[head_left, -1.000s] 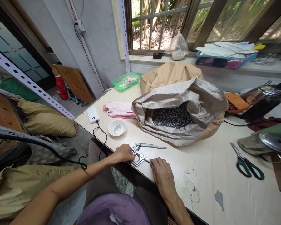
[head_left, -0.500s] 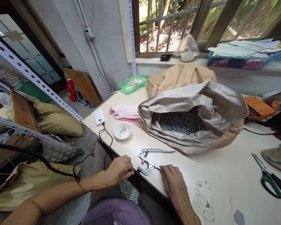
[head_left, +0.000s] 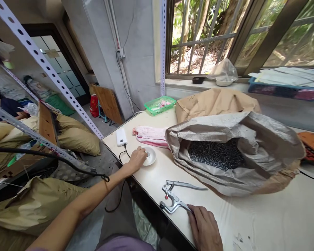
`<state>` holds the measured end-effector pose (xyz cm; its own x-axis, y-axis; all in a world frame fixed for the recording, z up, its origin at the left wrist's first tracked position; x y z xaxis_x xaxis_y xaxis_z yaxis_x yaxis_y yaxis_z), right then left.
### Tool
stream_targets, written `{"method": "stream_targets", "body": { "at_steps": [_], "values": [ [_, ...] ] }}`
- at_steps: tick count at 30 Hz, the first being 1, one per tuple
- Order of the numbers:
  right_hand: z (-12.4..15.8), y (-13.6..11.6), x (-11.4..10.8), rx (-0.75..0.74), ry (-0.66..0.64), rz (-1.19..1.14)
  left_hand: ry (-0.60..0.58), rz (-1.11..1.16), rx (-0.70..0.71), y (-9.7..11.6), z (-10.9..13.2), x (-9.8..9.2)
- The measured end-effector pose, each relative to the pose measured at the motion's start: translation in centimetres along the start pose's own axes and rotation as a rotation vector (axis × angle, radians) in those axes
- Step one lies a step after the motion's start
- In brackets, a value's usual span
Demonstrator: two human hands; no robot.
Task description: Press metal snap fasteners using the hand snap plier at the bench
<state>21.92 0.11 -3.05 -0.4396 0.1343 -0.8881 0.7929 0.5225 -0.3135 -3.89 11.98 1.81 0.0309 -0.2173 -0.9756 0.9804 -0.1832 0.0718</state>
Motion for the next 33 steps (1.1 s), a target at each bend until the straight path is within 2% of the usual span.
{"method": "stream_targets", "body": {
  "at_steps": [2, 4, 10, 12, 14, 17, 19, 21, 23, 25, 29, 33],
  "values": [
    [0.1, 0.2, 0.2, 0.005, 0.015, 0.008, -0.063, -0.034, 0.015, -0.6, -1.8, 0.2],
    [0.3, 0.4, 0.4, 0.01, 0.034, 0.019, -0.078, -0.051, 0.058, -0.6, -2.6, 0.6],
    [0.3, 0.1, 0.5, 0.031, -0.04, 0.01, -0.108, -0.083, 0.198, -0.4, -2.9, 1.4],
    [0.2, -0.3, 0.1, 0.045, -0.034, 0.014, -0.117, -0.084, 0.242, -0.4, -2.6, 1.0],
    [0.0, -0.6, -0.2, 0.057, -0.034, 0.033, -0.071, -0.024, 0.272, -0.1, -1.8, -0.1],
    [-0.2, -1.2, -0.4, 0.074, -0.05, 0.095, 0.029, 0.268, 0.275, 1.1, 0.8, -1.1],
    [-0.2, -1.7, -0.7, 0.081, -0.061, 0.154, -0.038, 0.549, 0.271, 2.7, 2.9, 0.2],
    [-0.2, -2.3, -1.1, 0.079, -0.06, 0.218, -0.168, 0.795, 0.225, 4.6, 4.7, 2.6],
    [-0.2, -2.9, -1.5, 0.075, -0.054, 0.273, -0.272, 0.956, 0.114, 5.9, 5.9, 5.2],
    [-0.1, -3.4, -1.8, 0.072, -0.048, 0.3, -0.313, 1.035, 0.025, 6.5, 6.3, 6.8],
    [-0.1, -3.6, -2.0, 0.073, -0.05, 0.301, -0.319, 1.044, -0.026, 6.6, 5.9, 7.7],
    [0.0, -3.8, -2.1, 0.068, -0.038, 0.3, -0.269, 0.982, 0.034, 6.7, 6.0, 7.4]
  ]
}}
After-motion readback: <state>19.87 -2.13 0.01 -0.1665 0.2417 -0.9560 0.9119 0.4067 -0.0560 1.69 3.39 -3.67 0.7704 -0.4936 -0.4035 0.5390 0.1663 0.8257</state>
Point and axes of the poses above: each hand's wrist, its own z-axis away from the middle knuckle, its own x-axis out of the palm, y = z × x, the point moved 7 cm from there along -z, towards the middle knuckle, and after that the axes turned 13 degrees about -y, right-handed, at the moved point
